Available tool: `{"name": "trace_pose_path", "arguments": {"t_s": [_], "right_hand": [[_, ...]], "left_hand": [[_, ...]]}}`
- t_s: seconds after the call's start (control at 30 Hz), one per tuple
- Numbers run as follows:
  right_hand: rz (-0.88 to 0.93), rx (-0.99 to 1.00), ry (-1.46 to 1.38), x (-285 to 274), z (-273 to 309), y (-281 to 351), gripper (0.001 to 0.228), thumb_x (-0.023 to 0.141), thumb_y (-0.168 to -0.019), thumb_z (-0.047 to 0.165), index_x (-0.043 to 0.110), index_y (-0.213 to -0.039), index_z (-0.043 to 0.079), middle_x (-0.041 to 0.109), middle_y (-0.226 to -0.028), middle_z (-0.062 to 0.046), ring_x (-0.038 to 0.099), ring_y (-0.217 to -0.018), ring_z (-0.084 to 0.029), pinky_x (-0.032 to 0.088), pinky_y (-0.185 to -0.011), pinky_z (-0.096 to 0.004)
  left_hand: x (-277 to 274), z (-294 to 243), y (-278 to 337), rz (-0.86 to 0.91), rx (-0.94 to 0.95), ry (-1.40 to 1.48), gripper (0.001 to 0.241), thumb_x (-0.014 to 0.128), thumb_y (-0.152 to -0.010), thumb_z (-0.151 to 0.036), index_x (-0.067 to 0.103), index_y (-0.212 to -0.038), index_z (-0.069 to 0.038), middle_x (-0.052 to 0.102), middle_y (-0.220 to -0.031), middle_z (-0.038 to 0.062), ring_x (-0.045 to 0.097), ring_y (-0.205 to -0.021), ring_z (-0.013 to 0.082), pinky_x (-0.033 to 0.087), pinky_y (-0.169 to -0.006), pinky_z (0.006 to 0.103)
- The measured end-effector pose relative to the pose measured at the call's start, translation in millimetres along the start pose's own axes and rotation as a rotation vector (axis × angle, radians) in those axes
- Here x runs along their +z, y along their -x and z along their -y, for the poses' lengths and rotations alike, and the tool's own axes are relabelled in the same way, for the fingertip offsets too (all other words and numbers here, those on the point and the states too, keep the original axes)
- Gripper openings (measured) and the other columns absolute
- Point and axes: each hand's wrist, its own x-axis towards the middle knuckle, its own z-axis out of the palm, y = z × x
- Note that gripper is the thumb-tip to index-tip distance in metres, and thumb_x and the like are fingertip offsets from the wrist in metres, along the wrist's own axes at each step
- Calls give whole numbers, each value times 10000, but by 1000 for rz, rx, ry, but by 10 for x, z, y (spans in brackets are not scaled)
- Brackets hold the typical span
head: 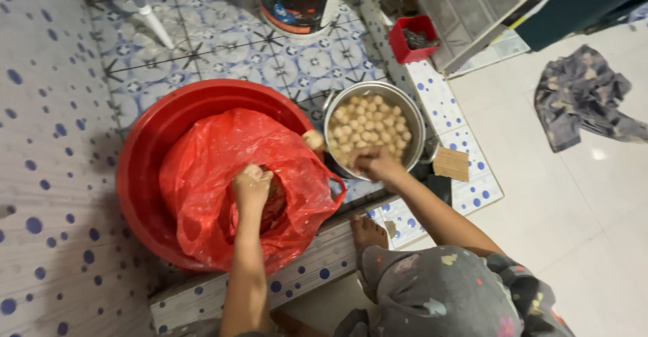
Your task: Forming meatballs by hand and spoon from a large batch of meat paste and placing them into a pot of water.
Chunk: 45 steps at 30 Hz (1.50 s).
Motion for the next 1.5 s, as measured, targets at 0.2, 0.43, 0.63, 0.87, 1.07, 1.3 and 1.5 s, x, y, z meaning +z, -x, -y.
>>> {"name": "trace_pose_path", "arguments": {"t_s": [0.2,0.43,0.63,0.87,1.07,1.3,1.5], "right_hand": [[-358,-209,454,-659,-729,-709,282,634,-891,80,794,-1119,126,756,-730,-70,726,-711,-211,556,-677,-316],[-342,-253,679,-632,-644,-995,377,611,-938,9,724,-1287,94,776,-922,-121,746,-891,-274,603,-766,-385],[-388,-278,366,-681,-738,-1024,400,541,-966,-30,711,-1314,72,744,-915,-153,712,-854,-264,577,-751,-371],[-354,-262,323,-568,-697,-731,292,584,-1007,18,730,-1257,61,748,-862,-171,691,-708,-239,568,-643,-365],[-320,-254,199,-661,-759,-650,264,584,-1001,29,724,-1225,46,723,-745,-124,579,-489,-132,474,-464,-271],[-346,-205,86,-795,-781,-368,258,616,-981,35,700,-1217,-24,711,-730,-159,602,-505,-154,492,-448,-277],[-378,-132,-120,-866,-877,12,279,616,-990,48,673,-1245,-48,632,-613,-108,531,-432,-136,438,-400,-262]], "left_hand": [[167,309,-57,-41,42,47,149,840,-746,-102,717,-788,-29,706,-719,170,732,-778,320,539,-673,402],[283,561,-46,-119,-18,210,217,820,-804,-104,631,-781,0,640,-697,144,609,-713,204,494,-662,353],[586,1057,-257,-68,-354,363,256,736,-756,-332,678,-1003,-303,610,-718,-44,501,-525,170,388,-597,330],[578,1216,-408,-144,-253,682,94,630,-930,-60,615,-1014,-100,582,-791,4,507,-518,111,441,-450,228],[704,1866,-737,386,-71,-496,781,685,-775,-141,473,-1526,-125,618,-1401,242,539,-1376,379,409,-1176,481],[555,1495,-660,406,14,-671,601,657,-899,-42,405,-1442,9,555,-1352,417,504,-1344,540,393,-1187,544],[653,1126,-666,374,-62,-878,547,656,-958,-166,509,-1458,1,548,-1455,314,512,-1395,432,408,-1190,480]]}}
